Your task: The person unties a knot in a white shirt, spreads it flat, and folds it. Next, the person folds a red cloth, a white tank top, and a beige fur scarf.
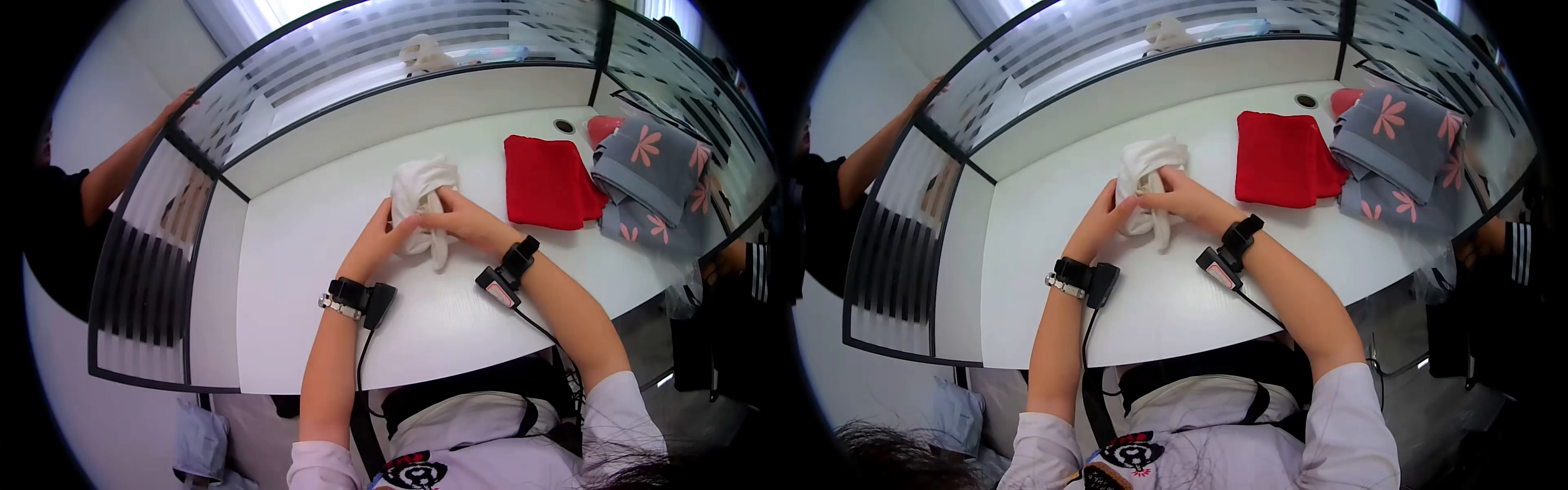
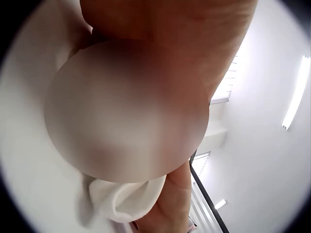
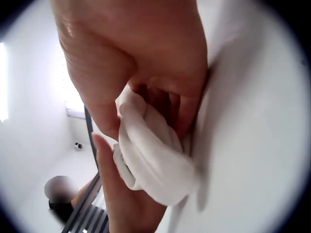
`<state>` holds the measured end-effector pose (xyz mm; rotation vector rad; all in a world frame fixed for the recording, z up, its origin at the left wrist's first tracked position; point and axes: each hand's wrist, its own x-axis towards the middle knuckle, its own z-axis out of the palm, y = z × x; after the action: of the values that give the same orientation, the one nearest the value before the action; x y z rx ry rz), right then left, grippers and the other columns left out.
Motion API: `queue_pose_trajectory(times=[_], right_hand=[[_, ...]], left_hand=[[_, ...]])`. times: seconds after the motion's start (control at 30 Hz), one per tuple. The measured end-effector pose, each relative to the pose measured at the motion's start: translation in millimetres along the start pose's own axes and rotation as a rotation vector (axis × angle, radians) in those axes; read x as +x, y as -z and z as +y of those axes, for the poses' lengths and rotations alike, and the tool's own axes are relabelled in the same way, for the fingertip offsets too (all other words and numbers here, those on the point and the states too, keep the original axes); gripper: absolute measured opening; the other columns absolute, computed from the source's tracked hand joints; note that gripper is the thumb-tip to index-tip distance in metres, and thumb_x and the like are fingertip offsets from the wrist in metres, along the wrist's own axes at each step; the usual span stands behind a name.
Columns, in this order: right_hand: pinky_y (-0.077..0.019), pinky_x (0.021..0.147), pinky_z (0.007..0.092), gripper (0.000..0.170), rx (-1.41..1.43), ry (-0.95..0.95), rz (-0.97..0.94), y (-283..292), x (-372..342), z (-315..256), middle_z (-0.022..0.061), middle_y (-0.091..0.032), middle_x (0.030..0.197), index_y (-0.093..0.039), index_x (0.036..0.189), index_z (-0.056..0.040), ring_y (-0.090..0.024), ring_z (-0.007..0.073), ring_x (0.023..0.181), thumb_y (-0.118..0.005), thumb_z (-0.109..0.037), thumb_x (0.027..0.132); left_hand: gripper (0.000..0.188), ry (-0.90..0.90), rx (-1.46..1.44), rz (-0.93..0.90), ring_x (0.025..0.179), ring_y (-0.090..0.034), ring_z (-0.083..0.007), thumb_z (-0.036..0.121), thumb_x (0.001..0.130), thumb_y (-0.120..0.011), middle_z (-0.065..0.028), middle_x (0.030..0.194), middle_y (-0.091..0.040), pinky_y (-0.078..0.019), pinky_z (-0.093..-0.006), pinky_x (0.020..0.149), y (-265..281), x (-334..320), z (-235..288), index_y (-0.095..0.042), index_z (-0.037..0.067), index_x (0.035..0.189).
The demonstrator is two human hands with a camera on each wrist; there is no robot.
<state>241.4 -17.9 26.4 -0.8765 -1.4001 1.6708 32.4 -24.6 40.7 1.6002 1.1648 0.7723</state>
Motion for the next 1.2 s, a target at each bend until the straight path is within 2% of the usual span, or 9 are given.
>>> queue_pose_trajectory(times=[0.13,0.27,0.47,0.63,0.83,0.93,1.0,1.1,1.2], right_hand=[[-0.0493,0.094,0.0306,0.063,-0.152,0.068,-0.026,0.9,-2.1,-0.2,0.0089,-0.063,0.121,-0.049,0.138,-0.0002,-0.061,0.0158,0.11,-0.076,-0.033,0.091],[-0.0493,0.094,0.0305,0.058,-0.187,0.016,0.026,-3.9,-3.4,-5.8,0.0085,-0.063,0.121,-0.053,0.135,-0.0005,-0.061,0.0153,0.109,-0.074,-0.034,0.093],[-0.0469,0.099,0.0295,0.053,-0.211,0.05,-0.004,-2.3,1.2,2.2,0.0098,-0.061,0.127,-0.049,0.14,-0.0007,-0.058,0.0166,0.115,-0.062,-0.016,0.092],[-0.0442,0.102,0.0302,0.054,-0.205,0.035,-0.021,-1.0,0.4,1.1,0.0103,-0.058,0.131,-0.049,0.142,-0.0015,-0.054,0.0162,0.119,-0.059,-0.013,0.09],[-0.0488,0.089,0.0264,0.055,-0.123,-0.058,-0.046,-2.2,0.1,-1.2,0.006,-0.063,0.118,-0.054,0.139,-0.0005,-0.06,0.0127,0.1,-0.054,-0.004,0.085],[-0.0508,0.086,0.0285,0.047,-0.089,0.015,-0.04,-1.6,7.6,12.8,0.0088,-0.066,0.114,-0.058,0.131,0.0016,-0.062,0.0149,0.1,-0.056,-0.006,0.084],[-0.0513,0.086,0.0287,0.043,-0.108,0.133,-0.051,-1.6,9.5,16.1,0.0086,-0.067,0.112,-0.059,0.128,0.0029,-0.063,0.0147,0.099,-0.057,-0.008,0.087],[-0.0494,0.087,0.0254,0.041,-0.151,0.047,-0.058,1.3,11.6,12.3,0.0056,-0.067,0.113,-0.059,0.132,0.0005,-0.062,0.0125,0.098,-0.06,-0.012,0.093],[-0.0478,0.075,0.0219,0.037,-0.157,0.005,-0.048,4.4,9.2,13.2,0.001,-0.068,0.099,-0.065,0.124,0.0011,-0.06,0.006,0.086,-0.061,-0.028,0.1]], left_hand=[[0.056,-0.002,-0.064,0.018,0.114,-0.059,-0.0167,0.036,0.098,-0.065,-0.0101,0.127,-0.064,-0.0472,-0.0311,0.097,-3.1,5.9,-7.7,-0.051,0.001,0.141],[0.046,-0.067,-0.097,0.054,0.112,-0.06,-0.0154,0.025,0.101,-0.06,-0.0083,0.126,-0.065,-0.0475,-0.0296,0.096,-0.3,2.0,-3.1,-0.052,0.002,0.141],[0.049,-0.036,-0.216,0.077,0.118,-0.061,-0.0198,-0.002,0.09,-0.049,-0.0121,0.129,-0.064,-0.0459,-0.0333,0.104,3.0,5.5,-15.4,-0.053,-0.003,0.139],[0.048,-0.089,-0.217,0.09,0.117,-0.062,-0.0202,-0.005,0.087,-0.045,-0.014,0.129,-0.065,-0.0475,-0.0334,0.102,6.8,11.5,-21.7,-0.056,-0.005,0.134],[0.037,-0.025,-0.358,0.119,0.107,-0.066,-0.0189,-0.006,0.088,-0.052,-0.0123,0.118,-0.071,-0.0519,-0.0306,0.093,6.5,11.2,-23.0,-0.066,-0.004,0.122],[0.034,0.042,-0.364,0.134,0.101,-0.068,-0.0186,-0.003,0.09,-0.053,-0.0119,0.117,-0.071,-0.0544,-0.0317,0.089,9.3,8.5,-18.7,-0.067,-0.003,0.121],[0.032,0.06,-0.42,0.155,0.096,-0.071,-0.0193,-0.001,0.092,-0.054,-0.0129,0.115,-0.072,-0.0572,-0.032,0.083,11.5,6.2,-17.0,-0.067,-0.003,0.121],[0.031,0.06,-0.68,0.241,0.096,-0.072,-0.0221,0.001,0.094,-0.052,-0.0151,0.114,-0.072,-0.0591,-0.0333,0.083,14.9,10.4,-23.4,-0.065,-0.004,0.121],[0.032,-0.009,-0.815,0.25,0.1,-0.071,-0.0283,0.006,0.099,-0.045,-0.0195,0.12,-0.068,-0.0608,-0.0387,0.085,23.2,12.8,-29.1,-0.059,-0.007,0.125]])
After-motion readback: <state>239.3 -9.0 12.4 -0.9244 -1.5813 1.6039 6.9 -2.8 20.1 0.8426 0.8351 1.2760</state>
